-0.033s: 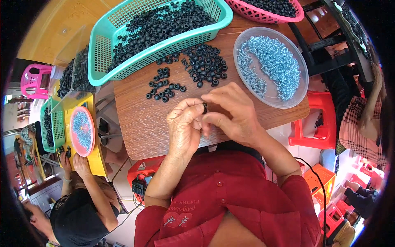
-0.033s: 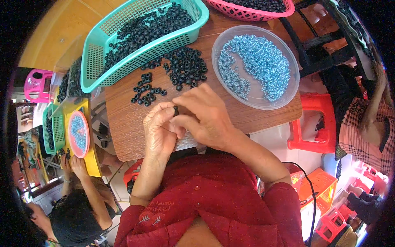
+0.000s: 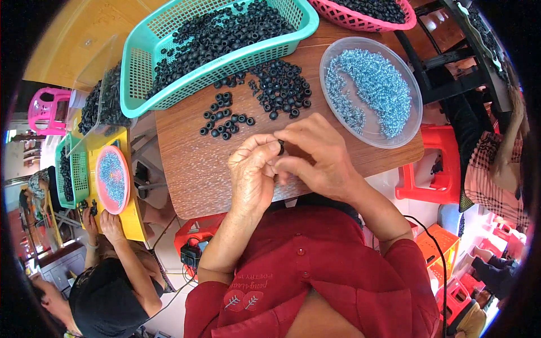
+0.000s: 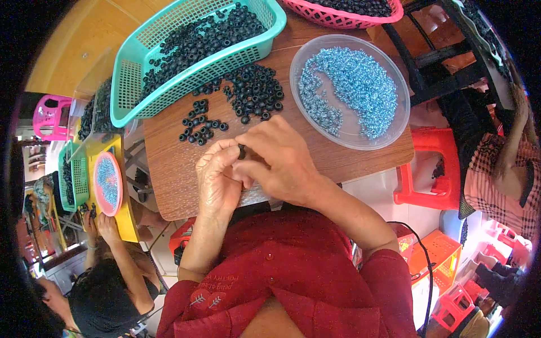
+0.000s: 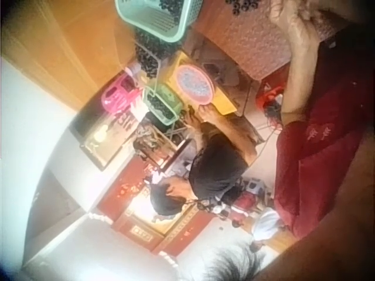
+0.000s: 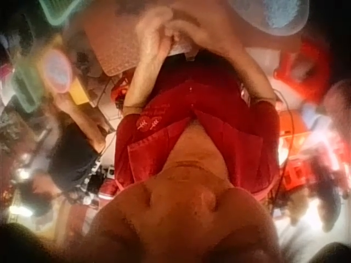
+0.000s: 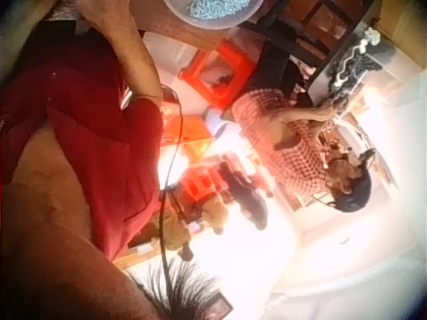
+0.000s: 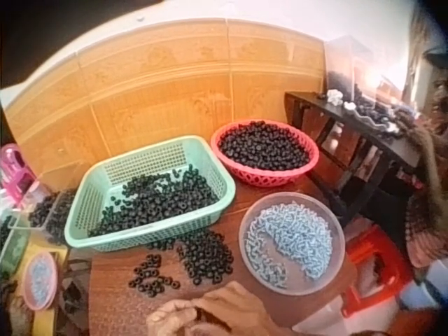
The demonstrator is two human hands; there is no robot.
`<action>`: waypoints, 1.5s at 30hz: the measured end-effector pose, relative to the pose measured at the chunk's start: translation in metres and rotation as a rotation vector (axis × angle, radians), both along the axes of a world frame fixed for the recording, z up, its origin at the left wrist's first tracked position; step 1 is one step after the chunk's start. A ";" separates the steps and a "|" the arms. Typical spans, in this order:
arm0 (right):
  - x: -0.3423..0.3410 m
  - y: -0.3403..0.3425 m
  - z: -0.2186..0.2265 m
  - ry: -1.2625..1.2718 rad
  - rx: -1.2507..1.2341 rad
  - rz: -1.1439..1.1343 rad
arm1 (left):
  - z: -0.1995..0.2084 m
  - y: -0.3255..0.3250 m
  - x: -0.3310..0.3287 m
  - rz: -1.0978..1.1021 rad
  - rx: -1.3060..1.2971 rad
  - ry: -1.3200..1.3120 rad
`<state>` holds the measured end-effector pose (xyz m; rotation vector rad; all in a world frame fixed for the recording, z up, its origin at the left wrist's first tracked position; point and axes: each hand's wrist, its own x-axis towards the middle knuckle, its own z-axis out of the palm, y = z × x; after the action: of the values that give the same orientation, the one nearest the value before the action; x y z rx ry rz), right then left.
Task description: The person assembles small plastic components by hand, picking up black beads and inserting smaller parts into them at a table.
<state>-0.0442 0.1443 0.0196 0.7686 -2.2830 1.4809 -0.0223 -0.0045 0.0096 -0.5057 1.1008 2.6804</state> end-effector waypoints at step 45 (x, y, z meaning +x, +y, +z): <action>-0.004 -0.006 -0.027 0.239 0.077 0.004 | -0.007 -0.001 0.013 -0.079 -0.227 0.075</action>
<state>-0.0478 0.1381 -0.0073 0.9192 -2.1682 1.2348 -0.0095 -0.0052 0.0026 -0.3904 1.4256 2.5394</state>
